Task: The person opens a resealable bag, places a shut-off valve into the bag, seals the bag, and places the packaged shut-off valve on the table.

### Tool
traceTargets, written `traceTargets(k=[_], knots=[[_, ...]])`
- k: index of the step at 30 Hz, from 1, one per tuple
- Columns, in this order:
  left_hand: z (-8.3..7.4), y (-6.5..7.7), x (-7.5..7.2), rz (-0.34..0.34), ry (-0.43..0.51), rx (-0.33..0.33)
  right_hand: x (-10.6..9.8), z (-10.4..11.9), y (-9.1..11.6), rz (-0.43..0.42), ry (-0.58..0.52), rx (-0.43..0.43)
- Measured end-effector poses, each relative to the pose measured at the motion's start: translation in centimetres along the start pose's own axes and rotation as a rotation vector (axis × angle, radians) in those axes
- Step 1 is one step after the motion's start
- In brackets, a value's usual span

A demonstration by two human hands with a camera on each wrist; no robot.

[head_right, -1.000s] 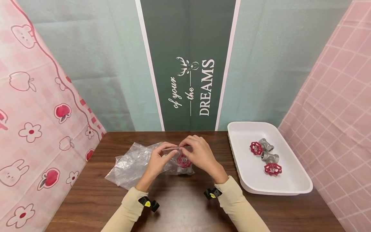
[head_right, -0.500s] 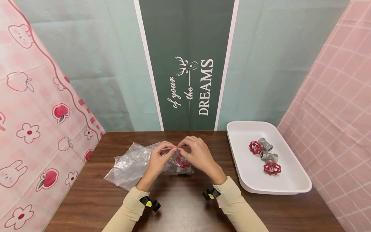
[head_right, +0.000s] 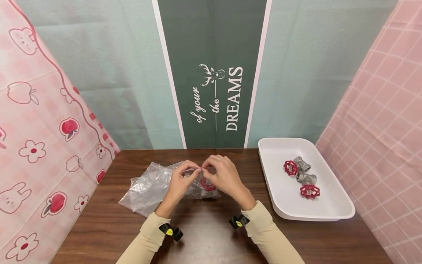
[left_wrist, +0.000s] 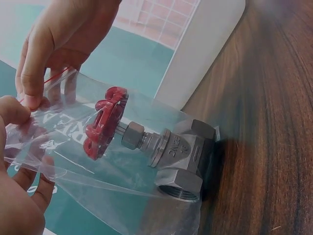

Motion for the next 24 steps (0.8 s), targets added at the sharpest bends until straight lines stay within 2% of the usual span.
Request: traceTargets(k=[3, 10, 19, 24], knots=[[-0.1, 0.0, 0.0, -0.001, -0.006, 0.007, 0.0, 0.1, 0.0, -0.014, 0.008, -0.008], [0.0, 0.2, -0.1, -0.001, 0.041, -0.048, -0.2, 0.1, 0.1, -0.038, 0.014, 0.002], [-0.6, 0.3, -0.6, -0.02, 0.013, -0.006, -0.1, 0.0, 0.1, -0.036, 0.008, 0.018], [-0.4, 0.2, -1.0, -0.059, 0.01, -0.004, 0.1, -0.9, 0.4, 0.008, -0.02, 0.08]])
Point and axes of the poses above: each hand's wrist, its own y-axis away from the middle knuckle, its own x-axis out of the palm, z = x × y, the point moved 8 cm from there along -y, towards the middle knuckle, and after that the axes turned 5 degrees about y, right-handed, at the moved point
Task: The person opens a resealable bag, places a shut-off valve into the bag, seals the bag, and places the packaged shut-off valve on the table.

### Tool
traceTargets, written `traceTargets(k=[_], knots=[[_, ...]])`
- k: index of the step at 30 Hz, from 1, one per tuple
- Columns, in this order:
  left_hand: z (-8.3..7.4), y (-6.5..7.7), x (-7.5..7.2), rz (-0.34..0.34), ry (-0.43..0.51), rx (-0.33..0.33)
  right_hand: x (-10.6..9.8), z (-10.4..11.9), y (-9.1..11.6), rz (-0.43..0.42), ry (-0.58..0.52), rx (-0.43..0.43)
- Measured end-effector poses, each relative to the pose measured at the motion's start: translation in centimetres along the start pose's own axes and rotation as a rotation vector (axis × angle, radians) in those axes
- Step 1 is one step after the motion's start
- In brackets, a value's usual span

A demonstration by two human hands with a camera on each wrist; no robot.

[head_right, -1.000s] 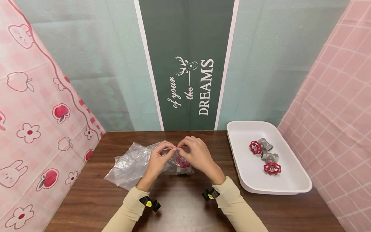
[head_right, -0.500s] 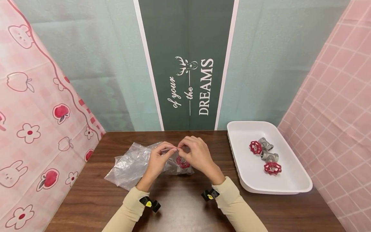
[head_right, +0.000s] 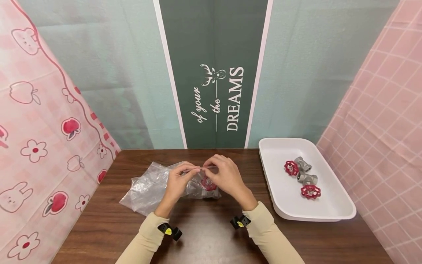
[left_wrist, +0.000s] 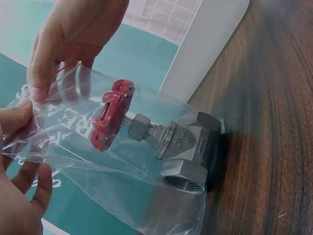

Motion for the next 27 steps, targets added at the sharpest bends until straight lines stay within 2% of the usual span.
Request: traceTargets(k=[4, 7, 10, 17, 27], knots=[[0.5, 0.0, 0.2, 0.009, 0.009, -0.065, -0.2, -0.7, 0.3, 0.004, -0.029, 0.025], [1.0, 0.1, 0.5, 0.045, -0.002, -0.124, -0.4, -0.9, 0.4, -0.006, -0.053, 0.009], [1.2, 0.1, 0.8, 0.074, -0.012, -0.153, -0.5, -0.9, 0.4, -0.015, -0.083, -0.008], [1.1, -0.2, 0.9, 0.044, -0.001, -0.105, -0.5, -0.7, 0.3, -0.019, -0.118, -0.024], [0.8, -0.3, 1.3, 0.048, -0.008, -0.089, -0.9, -0.3, 0.4, -0.051, -0.074, -0.038]])
Point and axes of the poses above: each hand's wrist, its own y-axis away from the middle knuckle, its own x-axis out of the palm, z = x × y, the point moved 8 cm from there along -y, towards the middle knuckle, and after that the axes turned 5 degrees about y, right-handed, at the moved point
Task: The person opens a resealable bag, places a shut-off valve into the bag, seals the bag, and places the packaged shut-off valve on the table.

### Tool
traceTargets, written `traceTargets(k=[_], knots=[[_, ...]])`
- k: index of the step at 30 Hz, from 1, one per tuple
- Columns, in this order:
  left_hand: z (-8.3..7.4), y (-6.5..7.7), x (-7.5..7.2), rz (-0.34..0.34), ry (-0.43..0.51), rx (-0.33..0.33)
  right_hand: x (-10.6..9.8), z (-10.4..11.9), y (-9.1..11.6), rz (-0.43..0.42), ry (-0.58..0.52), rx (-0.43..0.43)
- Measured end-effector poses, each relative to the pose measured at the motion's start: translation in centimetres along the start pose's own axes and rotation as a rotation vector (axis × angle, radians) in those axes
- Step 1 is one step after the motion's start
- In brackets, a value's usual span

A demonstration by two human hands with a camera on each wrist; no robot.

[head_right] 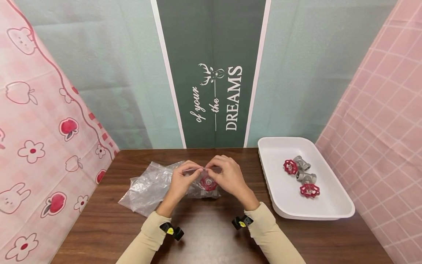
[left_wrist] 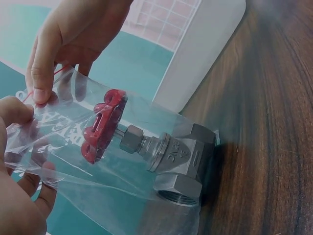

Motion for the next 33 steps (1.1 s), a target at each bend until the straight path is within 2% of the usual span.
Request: traceTargets(k=[11, 18, 33], knots=[[0.2, 0.2, -0.1, -0.024, 0.018, -0.003, 0.4, -0.8, 0.3, 0.044, -0.067, 0.057], [0.2, 0.2, -0.3, -0.032, 0.03, 0.024, 0.0, -1.6, 0.7, 0.044, -0.093, 0.094], [0.1, 0.3, -0.3, -0.024, 0.034, 0.006, -0.2, -1.7, 0.8, -0.02, -0.131, 0.064]])
Point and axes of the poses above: each hand's wrist, its own y-axis away from the middle knuckle, its own x-axis out of the palm, z = x × y, the point moved 8 cm from there along -y, towards the middle knuckle, and after that the axes turned 5 degrees about y, right-handed, at the moved point
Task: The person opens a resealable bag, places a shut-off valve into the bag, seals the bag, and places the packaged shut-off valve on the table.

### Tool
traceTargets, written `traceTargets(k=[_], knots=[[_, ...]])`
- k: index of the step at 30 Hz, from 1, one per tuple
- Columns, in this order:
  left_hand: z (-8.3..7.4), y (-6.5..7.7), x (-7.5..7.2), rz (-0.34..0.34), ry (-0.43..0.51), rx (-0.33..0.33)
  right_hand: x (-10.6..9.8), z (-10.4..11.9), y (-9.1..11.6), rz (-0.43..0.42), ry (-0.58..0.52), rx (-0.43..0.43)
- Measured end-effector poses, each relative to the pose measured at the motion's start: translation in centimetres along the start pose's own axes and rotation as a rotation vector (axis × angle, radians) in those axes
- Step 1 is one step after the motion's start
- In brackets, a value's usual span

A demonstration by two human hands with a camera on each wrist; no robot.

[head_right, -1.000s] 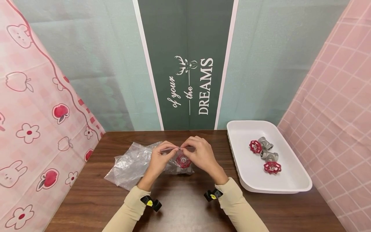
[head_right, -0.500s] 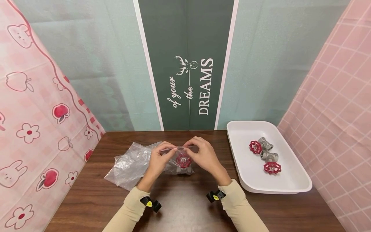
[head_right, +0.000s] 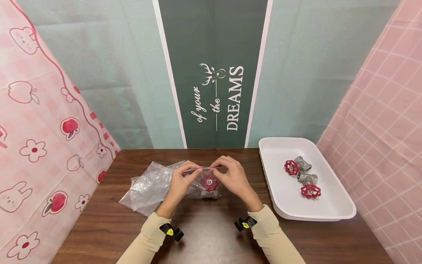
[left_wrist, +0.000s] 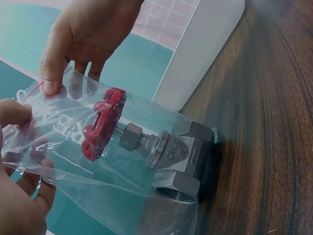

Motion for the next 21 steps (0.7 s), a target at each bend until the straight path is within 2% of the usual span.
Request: traceTargets(k=[4, 13, 21], knots=[[0.0, 0.0, 0.0, -0.002, 0.003, 0.006, -0.1, 0.0, 0.0, -0.006, 0.012, -0.001], [-0.2, 0.0, -0.1, -0.018, -0.014, 0.012, 0.1, -0.8, 0.2, 0.024, -0.04, 0.07], [-0.3, 0.0, -0.2, -0.017, -0.015, 0.011, -0.6, -1.3, 0.5, 0.001, -0.062, 0.107]])
Point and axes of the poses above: each hand's wrist, its own y-axis away from the middle knuckle, its own x-axis out of the palm, z = x × y, the point moved 8 cm from there along -y, towards the middle knuckle, and after that the axes turned 5 degrees about y, right-handed, at the moved point
